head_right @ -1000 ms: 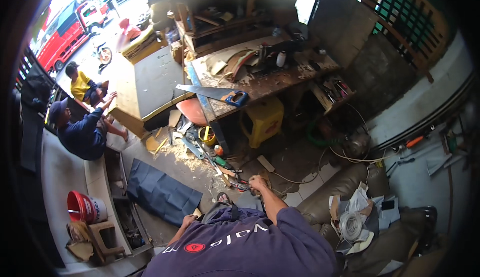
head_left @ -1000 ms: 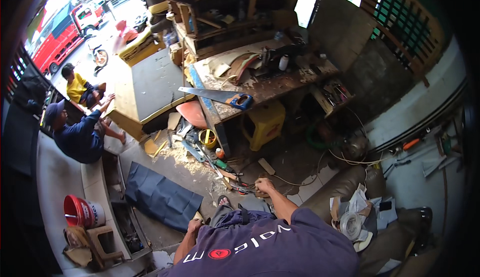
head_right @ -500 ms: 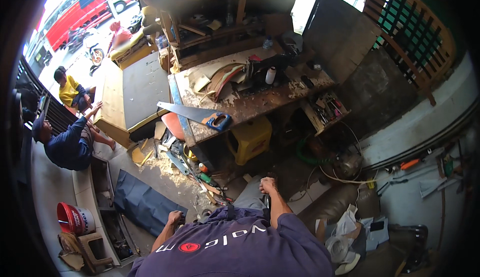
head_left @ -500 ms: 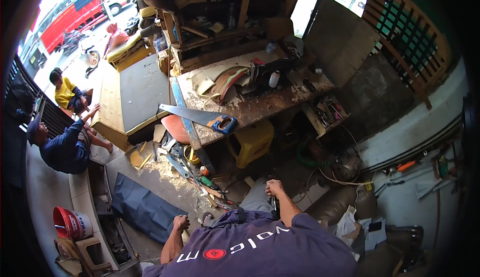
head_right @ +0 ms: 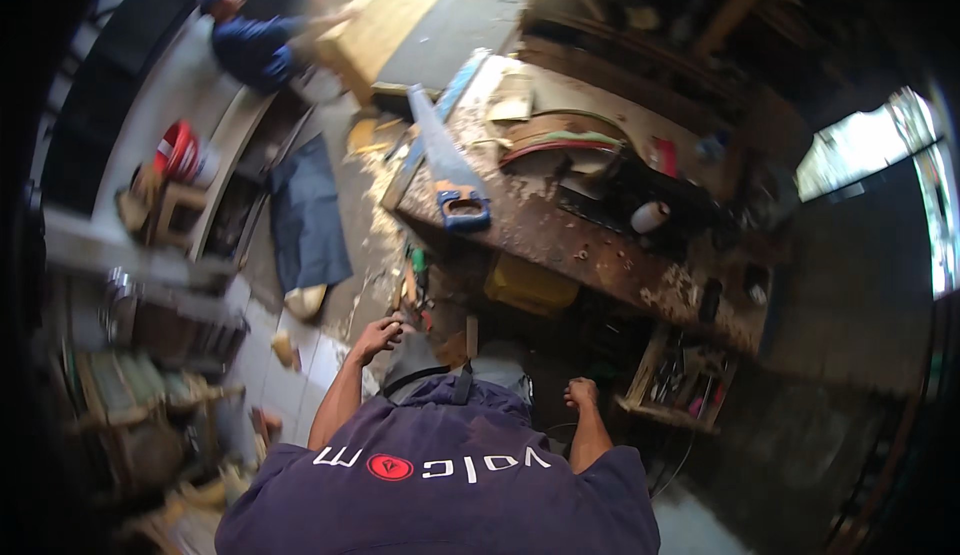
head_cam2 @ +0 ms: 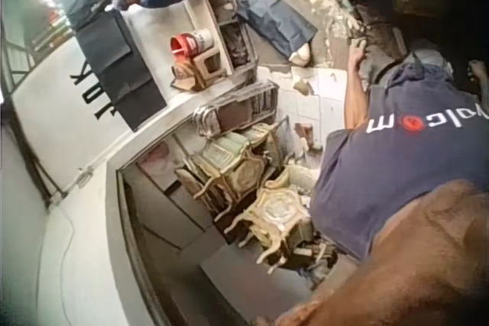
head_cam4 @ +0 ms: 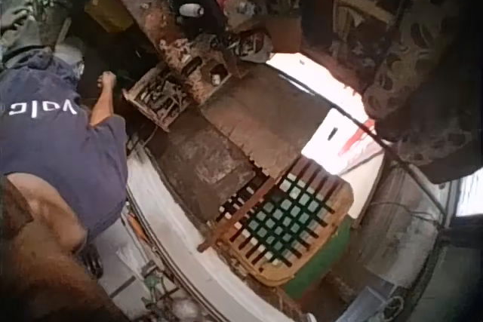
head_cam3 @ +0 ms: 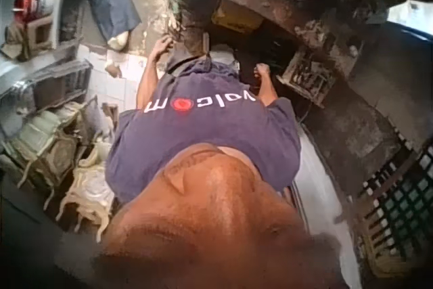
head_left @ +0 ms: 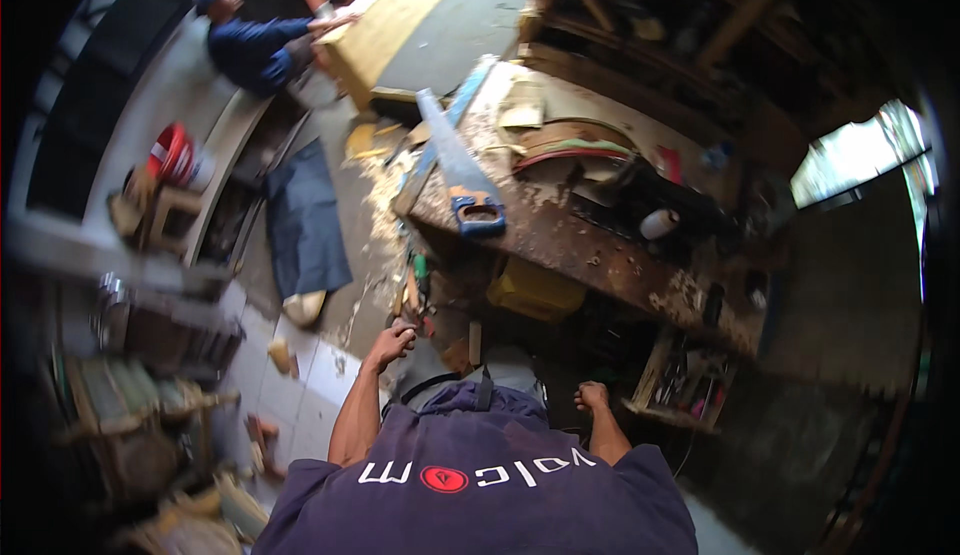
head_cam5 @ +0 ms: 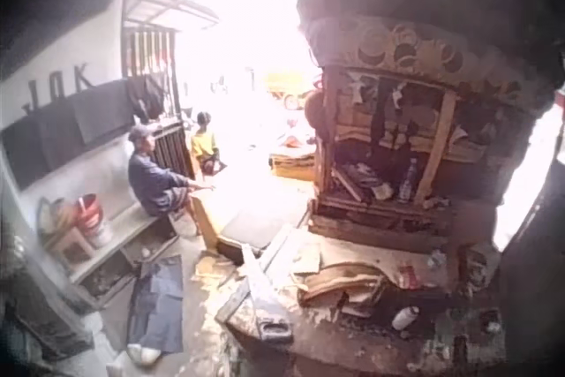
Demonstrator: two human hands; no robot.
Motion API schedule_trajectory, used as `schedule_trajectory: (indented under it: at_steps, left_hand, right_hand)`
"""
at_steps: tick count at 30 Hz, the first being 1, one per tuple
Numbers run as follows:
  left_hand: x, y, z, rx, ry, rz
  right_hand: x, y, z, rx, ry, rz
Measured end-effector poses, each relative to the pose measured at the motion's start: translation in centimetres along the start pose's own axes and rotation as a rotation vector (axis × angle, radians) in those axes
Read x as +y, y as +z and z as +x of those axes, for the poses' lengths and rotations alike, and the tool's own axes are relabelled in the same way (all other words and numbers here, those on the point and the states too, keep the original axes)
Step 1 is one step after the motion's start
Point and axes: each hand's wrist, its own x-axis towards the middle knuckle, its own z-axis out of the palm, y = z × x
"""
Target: The person shapes a piece of foam for a seat by using a large blade to shave down the sides and edges, then unrolls and positions a piece of black fabric over the foam.
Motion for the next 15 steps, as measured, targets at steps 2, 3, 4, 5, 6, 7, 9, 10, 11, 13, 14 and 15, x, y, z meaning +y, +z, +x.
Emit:
schedule_trajectory:
  at_steps: [2, 3, 4, 5, 6, 7, 9, 10, 11, 13, 14, 15]
  left_hand:
    - [-2.9, 1.6, -3.2, 0.163, -0.049, -0.255]
    - [-5.5, 2.0, -5.1, 0.313, -0.115, -0.325]
    - [-8.0, 2.5, -7.1, 0.451, -0.181, -0.391]
    - [-10.5, 2.9, -9.1, 0.528, -0.277, -0.443]
    - [-12.4, 4.0, -11.2, 0.604, -0.346, -0.502]
    - [-15.6, 4.6, -13.1, 0.646, -0.439, -0.549]
    - [-21.1, 7.3, -16.4, 0.697, -0.586, -0.646]
    - [-23.0, 9.2, -17.5, 0.696, -0.599, -0.666]
    - [-25.2, 11.2, -19.4, 0.696, -0.687, -0.645]
    - [-27.8, 14.9, -21.6, 0.635, -0.815, -0.575]
    - [-27.8, 16.4, -21.9, 0.578, -0.809, -0.506]
    - [-28.1, 17.3, -22.2, 0.540, -0.798, -0.441]
  right_hand:
    - [0.2, -3.5, 4.0, -0.002, 0.020, -0.084]
    - [-1.5, -3.8, 4.1, 0.004, -0.004, -0.186]
    - [-3.5, -4.4, 4.0, 0.020, -0.030, -0.280]
    - [-5.0, -4.5, 4.0, 0.002, -0.049, -0.312]
    - [-6.9, -4.2, 4.4, -0.010, -0.060, -0.347]
    - [-8.8, -3.4, 4.7, -0.062, -0.140, -0.466]
    - [-11.6, -1.5, 5.6, -0.043, -0.510, -0.733]
    - [-12.5, -0.8, 6.8, 0.030, -0.803, -0.872]
    - [-14.3, 1.3, 4.8, -0.177, -0.614, -0.569]
    - [-18.9, 4.9, -1.6, -0.395, -0.463, -0.193]
    - [-19.5, 5.4, -3.0, -0.433, -0.513, -0.123]
    - [-19.5, 6.4, -4.1, -0.443, -0.511, -0.136]
